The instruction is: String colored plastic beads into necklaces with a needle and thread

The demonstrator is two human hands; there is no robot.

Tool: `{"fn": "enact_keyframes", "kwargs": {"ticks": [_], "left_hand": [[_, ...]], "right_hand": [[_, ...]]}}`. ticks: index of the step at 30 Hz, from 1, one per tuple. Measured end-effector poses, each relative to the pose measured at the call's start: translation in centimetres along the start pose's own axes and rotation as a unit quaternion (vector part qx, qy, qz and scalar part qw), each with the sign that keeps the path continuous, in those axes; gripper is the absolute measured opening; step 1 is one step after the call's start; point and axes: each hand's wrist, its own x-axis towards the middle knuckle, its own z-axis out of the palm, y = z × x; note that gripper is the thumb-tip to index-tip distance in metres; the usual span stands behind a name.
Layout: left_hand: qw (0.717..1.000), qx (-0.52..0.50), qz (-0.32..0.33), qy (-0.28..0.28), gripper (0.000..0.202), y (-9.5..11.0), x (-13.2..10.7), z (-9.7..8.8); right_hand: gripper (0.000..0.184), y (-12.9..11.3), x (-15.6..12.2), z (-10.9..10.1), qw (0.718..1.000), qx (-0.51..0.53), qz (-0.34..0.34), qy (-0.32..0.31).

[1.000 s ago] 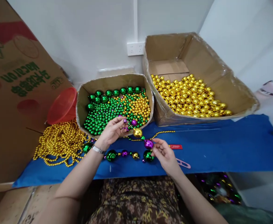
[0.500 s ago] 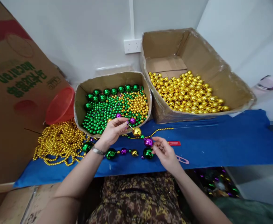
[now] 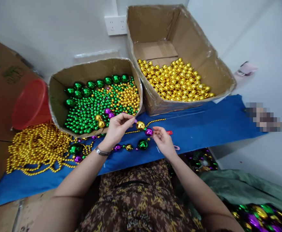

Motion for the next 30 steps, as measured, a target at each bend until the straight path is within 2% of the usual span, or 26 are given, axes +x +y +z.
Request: {"fn": "enact_keyframes", "kwargs": {"ticks": [3, 5, 7, 10, 12, 14, 16, 21, 27, 30], "left_hand": [[0.996, 0.066, 0.049, -0.027, 0.017, -1.0, -0.2, 1.4], [0.986, 0.128, 0.099, -0.049, 0.015, -1.2, -0.2, 2.2], [0.971, 0.181, 0.141, -0.063, 0.013, -1.0, 0.0, 2.9], [0.96, 0.21, 0.176, -0.065, 0.011, -0.1, 0.4, 3.9], [0.957, 0.209, 0.19, -0.07, 0.011, 0.5, 0.7, 4.5], [0.956, 0.204, 0.202, -0.068, 0.011, 1.1, 1.0, 4.9], [0.957, 0.197, 0.206, -0.056, 0.011, 1.6, 1.4, 5.0], [0.966, 0.169, 0.191, -0.038, 0.014, 2.1, 2.5, 4.4], [0.98, 0.11, 0.162, -0.041, 0.017, 2.1, 3.0, 5.0], [0.984, 0.094, 0.153, -0.019, 0.022, 0.9, 1.9, 5.5]], "right_hand": [[0.029, 1.8, 0.0, -0.5, 0.997, -0.069, 0.001, -0.016], [0.03, 1.8, 0.0, -1.0, 0.989, -0.146, -0.014, -0.025], [0.031, 0.5, -0.1, -1.7, 0.976, -0.211, -0.048, -0.009], [0.034, -2.6, 0.0, -2.0, 0.965, -0.237, -0.111, 0.02], [0.035, -4.0, 0.3, -1.8, 0.957, -0.246, -0.155, 0.012], [0.028, -4.3, 0.7, -1.4, 0.945, -0.263, -0.194, -0.002], [0.021, -3.6, 1.0, -1.2, 0.939, -0.274, -0.208, -0.013], [0.018, -1.5, 1.4, -1.8, 0.952, -0.248, -0.178, -0.036], [0.019, -2.9, 1.5, -2.4, 0.951, -0.249, -0.181, -0.025], [0.022, -3.0, 1.5, -2.5, 0.947, -0.271, -0.172, -0.021]]}}
